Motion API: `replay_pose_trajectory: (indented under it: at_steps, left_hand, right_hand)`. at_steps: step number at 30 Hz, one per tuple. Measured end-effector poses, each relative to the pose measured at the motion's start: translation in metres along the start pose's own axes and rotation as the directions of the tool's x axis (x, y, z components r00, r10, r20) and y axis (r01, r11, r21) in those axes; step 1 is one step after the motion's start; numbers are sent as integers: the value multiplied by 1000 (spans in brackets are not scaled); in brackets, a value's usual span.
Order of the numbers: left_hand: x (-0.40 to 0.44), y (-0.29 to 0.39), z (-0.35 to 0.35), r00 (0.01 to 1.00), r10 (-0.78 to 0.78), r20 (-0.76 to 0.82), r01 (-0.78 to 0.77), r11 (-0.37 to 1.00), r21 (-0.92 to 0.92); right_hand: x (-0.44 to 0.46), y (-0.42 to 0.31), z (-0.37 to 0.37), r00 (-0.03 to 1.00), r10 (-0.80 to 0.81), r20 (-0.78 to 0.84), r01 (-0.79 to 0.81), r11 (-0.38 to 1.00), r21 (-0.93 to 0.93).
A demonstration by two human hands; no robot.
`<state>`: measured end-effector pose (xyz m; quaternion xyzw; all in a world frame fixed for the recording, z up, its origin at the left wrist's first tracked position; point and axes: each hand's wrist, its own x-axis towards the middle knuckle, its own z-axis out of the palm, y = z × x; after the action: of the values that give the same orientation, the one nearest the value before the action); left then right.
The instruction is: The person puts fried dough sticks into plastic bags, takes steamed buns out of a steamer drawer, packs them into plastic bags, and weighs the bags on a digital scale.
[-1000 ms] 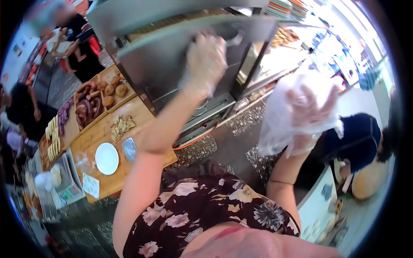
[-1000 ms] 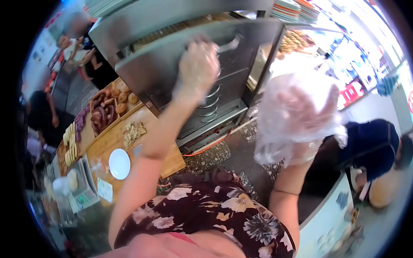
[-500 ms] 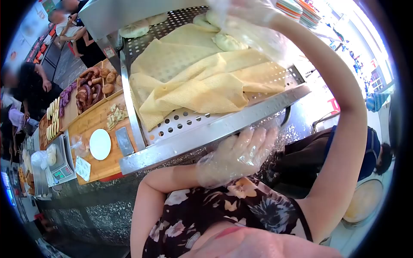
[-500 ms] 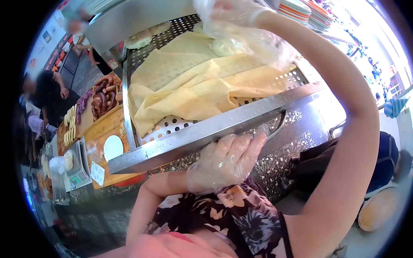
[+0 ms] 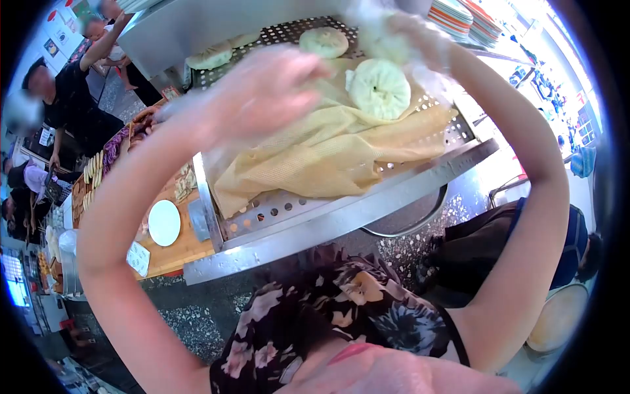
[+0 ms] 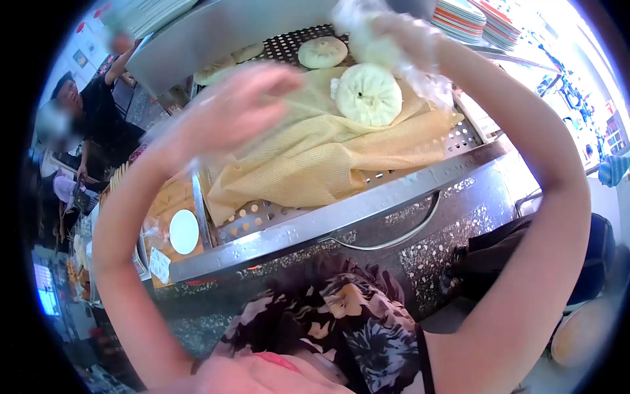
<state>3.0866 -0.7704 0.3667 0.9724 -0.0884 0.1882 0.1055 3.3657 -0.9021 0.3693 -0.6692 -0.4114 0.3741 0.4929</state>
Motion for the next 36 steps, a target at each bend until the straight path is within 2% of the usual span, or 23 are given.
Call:
replay_pose_trajectory:
  at_steps: [2, 3, 4, 5, 7, 10, 11, 12, 13, 15, 16, 17, 18, 22, 24, 26, 27, 28, 29, 31, 32, 35, 36]
  left_hand:
    - [57, -27, 39, 996, -20, 82, 21, 1000, -11]
    - [88, -29, 58, 952, -187, 244, 212, 974, -82]
    - [108, -27, 68, 855, -324, 405, 400, 909, -115]
    - [112, -23, 70, 857, -316, 406, 391, 913, -114]
    - [117, -7, 74, 877, -89, 473, 406, 666, -626]
    - [115, 19, 92, 951, -3, 308, 196, 778, -597]
    - [120, 31, 92, 941, -76, 330, 257, 796, -548]
    - [127, 35, 105, 943, -66, 327, 246, 798, -550]
    - [137, 36, 120, 935, -228, 271, 340, 792, -508]
    - [137, 20, 122, 977, -128, 168, 191, 878, -439]
    - [137, 12, 123, 990, -77, 116, 117, 912, -394]
    - [116, -16, 87, 937, -205, 282, 345, 653, -674]
    - [106, -7, 54, 849, -248, 466, 525, 301, -796]
    - [87, -2, -15, 960, -204, 194, 241, 242, -940]
    - [90, 13, -24, 969, -223, 107, 182, 352, -918]
    - [79, 35, -47, 979, -195, 58, 186, 745, -640]
    - [70, 47, -53, 970, -243, 24, 229, 869, -438]
    - [49, 62, -52, 917, -391, -84, 365, 904, -221]
    - [13, 72, -51, 969, -139, -204, 138, 990, -22]
    - [-68, 93, -18, 966, 236, -106, -164, 876, 454]
    - [-95, 95, 11, 957, 282, 72, -260, 716, 647]
    - [-94, 69, 43, 958, 288, 5, -175, 569, 804]
    - [-84, 48, 42, 925, 374, 68, -246, 454, 856]
  right_hand:
    - [-38, 13, -40, 925, -36, -379, 90, 988, 126]
    - [-57, 4, -37, 923, -33, -383, 88, 988, 129]
    - [-81, -11, -30, 970, -149, -193, 208, 920, 332]
    - [-98, -19, -26, 953, -302, -27, 269, 801, 535]
    - [-114, -19, -25, 955, -274, -115, 294, 815, 500]
    - [-140, -3, -13, 884, -357, -303, 461, 776, 430]
    - [-149, 5, -8, 841, -409, -353, 531, 745, 404]
    - [-156, -15, -12, 992, -124, -38, 100, 546, 832]
    - [-152, -14, -14, 991, -129, -47, 111, 550, 828]
    - [-143, -4, -15, 945, -36, -326, 239, 757, 608]
    - [-145, -4, -15, 944, -41, -328, 242, 762, 601]
    - [-107, -6, 3, 904, -32, -426, 289, 781, 554]
    - [-107, -7, 3, 851, -53, -523, 356, 790, 500]
    - [-107, -9, 23, 875, -202, -439, 460, 626, 629]
    - [-102, -10, 48, 898, -238, -369, 428, 660, 618]
    - [-98, -11, 70, 915, -313, -254, 403, 706, 583]
    - [-99, -12, 70, 901, -298, -314, 412, 813, 412]
    - [-102, -14, 69, 907, -307, -287, 406, 817, 410]
    - [-106, -14, 65, 896, -347, -276, 442, 748, 496]
    - [-113, -11, 55, 875, -410, -257, 479, 659, 580]
    - [-116, -10, 50, 866, -431, -253, 491, 643, 588]
    - [-119, 1, 52, 864, -448, -230, 481, 602, 637]
    - [-118, 8, 55, 869, -442, -221, 467, 590, 659]
